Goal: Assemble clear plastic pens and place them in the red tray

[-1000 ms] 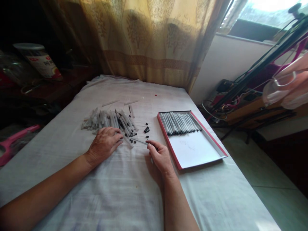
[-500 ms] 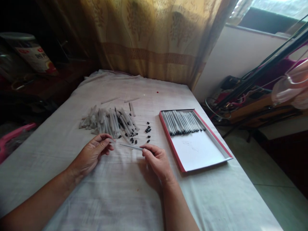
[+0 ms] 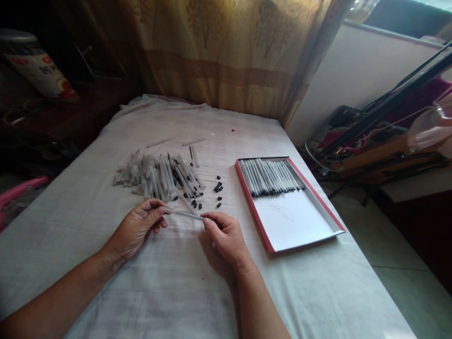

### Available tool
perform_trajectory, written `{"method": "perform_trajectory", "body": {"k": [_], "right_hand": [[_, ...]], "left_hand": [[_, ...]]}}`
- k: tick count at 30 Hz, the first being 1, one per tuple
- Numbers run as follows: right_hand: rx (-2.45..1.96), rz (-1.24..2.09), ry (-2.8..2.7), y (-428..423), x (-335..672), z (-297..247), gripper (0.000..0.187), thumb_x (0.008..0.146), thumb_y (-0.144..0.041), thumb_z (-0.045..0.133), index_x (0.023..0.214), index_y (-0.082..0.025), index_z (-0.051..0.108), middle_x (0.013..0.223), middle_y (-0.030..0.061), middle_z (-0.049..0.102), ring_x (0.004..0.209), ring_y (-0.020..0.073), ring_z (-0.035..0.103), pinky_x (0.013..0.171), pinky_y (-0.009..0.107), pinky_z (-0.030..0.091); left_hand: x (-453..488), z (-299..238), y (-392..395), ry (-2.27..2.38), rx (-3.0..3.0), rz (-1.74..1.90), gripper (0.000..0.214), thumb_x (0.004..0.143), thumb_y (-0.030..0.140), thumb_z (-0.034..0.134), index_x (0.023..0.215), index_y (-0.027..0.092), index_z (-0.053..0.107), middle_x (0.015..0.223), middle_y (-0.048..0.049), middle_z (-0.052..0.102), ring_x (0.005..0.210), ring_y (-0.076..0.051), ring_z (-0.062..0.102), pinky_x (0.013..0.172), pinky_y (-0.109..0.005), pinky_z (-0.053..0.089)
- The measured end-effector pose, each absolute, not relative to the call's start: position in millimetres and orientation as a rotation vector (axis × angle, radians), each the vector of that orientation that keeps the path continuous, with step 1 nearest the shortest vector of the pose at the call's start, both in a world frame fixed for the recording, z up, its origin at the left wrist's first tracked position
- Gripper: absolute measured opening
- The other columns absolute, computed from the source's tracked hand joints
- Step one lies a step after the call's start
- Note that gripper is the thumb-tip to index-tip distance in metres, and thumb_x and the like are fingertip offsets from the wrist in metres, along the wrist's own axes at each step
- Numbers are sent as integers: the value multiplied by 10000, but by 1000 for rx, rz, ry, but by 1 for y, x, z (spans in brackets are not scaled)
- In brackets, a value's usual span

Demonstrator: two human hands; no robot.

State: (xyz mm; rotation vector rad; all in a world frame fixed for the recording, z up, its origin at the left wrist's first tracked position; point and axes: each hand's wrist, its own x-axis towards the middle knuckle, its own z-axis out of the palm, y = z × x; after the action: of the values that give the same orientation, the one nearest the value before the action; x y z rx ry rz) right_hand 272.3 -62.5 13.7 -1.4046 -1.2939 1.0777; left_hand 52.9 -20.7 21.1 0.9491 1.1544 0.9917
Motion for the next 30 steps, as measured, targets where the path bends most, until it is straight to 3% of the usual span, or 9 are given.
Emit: {"method": "perform_trajectory", "body": {"k": [9,13,17,24,30], "right_hand": [[-1429,1081,-1317,-64,274,9,257,809,-354,626,914,-173,776,684,35,696,598,157,612,522,251,475],[-1413,1070,-1401,-65,274,9,243,820,-335,629,949,-190,777,829,62,760,715,190,680,654,298,543],[-1453,1015,-1520,-67,276,9,233,840,-316,624,978,-198,770,905,72,773,820,212,705,766,332,555],[-1430,945,-1594,-64,272,7,210,868,-301,591,906,-173,753,843,68,761,774,188,696,727,286,537],[-1398,927,-1632,-62,267,6,208,885,-275,571,923,-173,748,835,60,753,763,172,686,719,271,520]], "left_hand": [[54,21,-23,1194,992,987,451,620,520,798,844,173,617,658,24,632,539,-108,603,408,-165,398],[54,19,-24,1229,1108,925,469,647,522,765,955,176,694,638,6,641,564,-137,616,391,-180,399],[55,18,-25,1256,1173,829,426,624,518,771,872,174,728,605,1,637,530,-127,585,375,-175,383],[53,16,-22,1283,1091,836,489,549,573,806,793,158,721,605,-15,665,544,-138,621,394,-171,418],[49,11,-21,1279,1110,851,476,563,591,802,784,176,726,630,-21,700,567,-149,655,473,-207,503]]}}
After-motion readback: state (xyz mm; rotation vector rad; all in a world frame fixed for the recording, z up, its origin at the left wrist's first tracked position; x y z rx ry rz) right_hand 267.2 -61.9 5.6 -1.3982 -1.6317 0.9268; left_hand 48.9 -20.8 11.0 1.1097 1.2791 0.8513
